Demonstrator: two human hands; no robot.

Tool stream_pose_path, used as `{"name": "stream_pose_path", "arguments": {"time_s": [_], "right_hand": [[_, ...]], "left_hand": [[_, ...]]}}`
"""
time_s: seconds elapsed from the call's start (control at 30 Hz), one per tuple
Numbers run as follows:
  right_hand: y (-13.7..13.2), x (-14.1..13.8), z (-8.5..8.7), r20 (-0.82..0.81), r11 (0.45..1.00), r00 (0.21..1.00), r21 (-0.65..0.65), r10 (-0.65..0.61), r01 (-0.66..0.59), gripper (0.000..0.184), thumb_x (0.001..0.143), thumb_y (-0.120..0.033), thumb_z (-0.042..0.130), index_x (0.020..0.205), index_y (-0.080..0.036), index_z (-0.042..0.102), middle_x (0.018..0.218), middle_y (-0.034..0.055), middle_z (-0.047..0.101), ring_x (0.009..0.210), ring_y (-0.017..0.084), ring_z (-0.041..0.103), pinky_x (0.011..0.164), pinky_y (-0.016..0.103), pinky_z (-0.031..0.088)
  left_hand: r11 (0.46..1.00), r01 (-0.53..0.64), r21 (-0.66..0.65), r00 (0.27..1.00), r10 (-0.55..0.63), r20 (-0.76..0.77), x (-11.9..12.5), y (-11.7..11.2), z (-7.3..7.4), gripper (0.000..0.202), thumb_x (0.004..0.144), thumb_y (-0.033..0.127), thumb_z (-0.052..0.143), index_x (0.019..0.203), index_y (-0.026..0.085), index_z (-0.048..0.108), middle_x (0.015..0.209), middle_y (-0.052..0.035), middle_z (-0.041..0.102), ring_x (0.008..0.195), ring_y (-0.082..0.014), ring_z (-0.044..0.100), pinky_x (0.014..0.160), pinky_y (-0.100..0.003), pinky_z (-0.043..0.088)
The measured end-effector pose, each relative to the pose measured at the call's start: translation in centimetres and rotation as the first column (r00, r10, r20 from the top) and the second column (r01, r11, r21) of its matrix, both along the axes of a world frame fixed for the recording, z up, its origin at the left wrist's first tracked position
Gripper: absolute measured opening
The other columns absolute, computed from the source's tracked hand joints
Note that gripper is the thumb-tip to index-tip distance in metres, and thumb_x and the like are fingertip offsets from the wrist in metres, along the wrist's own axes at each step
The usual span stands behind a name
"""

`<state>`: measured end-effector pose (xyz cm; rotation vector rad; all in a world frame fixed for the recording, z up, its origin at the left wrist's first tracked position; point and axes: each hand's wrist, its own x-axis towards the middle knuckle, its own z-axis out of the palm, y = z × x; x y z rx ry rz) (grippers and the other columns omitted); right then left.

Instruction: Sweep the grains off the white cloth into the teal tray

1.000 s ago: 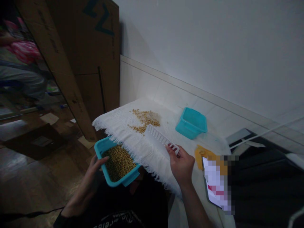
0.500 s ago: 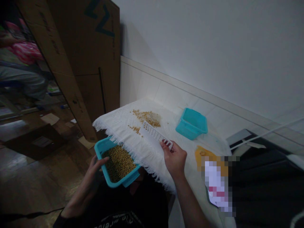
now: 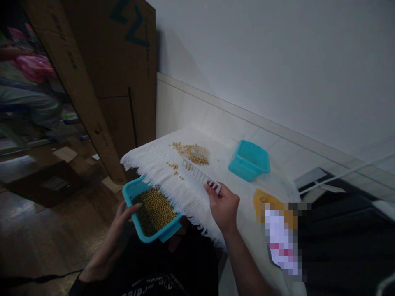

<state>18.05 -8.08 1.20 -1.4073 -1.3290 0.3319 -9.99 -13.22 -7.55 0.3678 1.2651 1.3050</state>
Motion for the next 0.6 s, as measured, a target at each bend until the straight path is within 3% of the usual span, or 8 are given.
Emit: {"name": "stream_pose_path", "arguments": {"time_s": [0.3, 0.6], "right_hand": [[-1.0, -0.1, 0.2, 0.04, 0.999, 0.999, 0.042, -0.033, 0.032, 0.046, 0.083, -0.066, 0.086, 0.079, -0.02, 0.085, 0.068, 0.0051, 0.081, 0.058, 0.023, 0.075, 0.052, 0.029, 0.059], [-0.6, -0.9, 0.2, 0.04, 1.0, 0.999, 0.023, 0.014, -0.015, 0.05, 0.085, -0.069, 0.084, 0.082, -0.019, 0.085, 0.072, 0.0061, 0.083, 0.06, 0.023, 0.076, 0.056, 0.029, 0.06]], "left_hand": [[1.0, -0.009, 0.009, 1.0, 0.009, 0.008, 0.0, 0.1, 0.2, 0.104, 0.074, 0.048, 0.098, 0.165, 0.033, 0.048, 0.134, -0.0119, 0.079, 0.11, -0.0376, 0.081, 0.079, -0.043, 0.065], [1.0, -0.018, -0.005, 1.0, 0.018, 0.02, -0.1, 0.1, -0.1, 0.109, 0.072, 0.047, 0.099, 0.167, 0.034, 0.048, 0.126, -0.0099, 0.08, 0.101, -0.0353, 0.082, 0.079, -0.044, 0.064]]}}
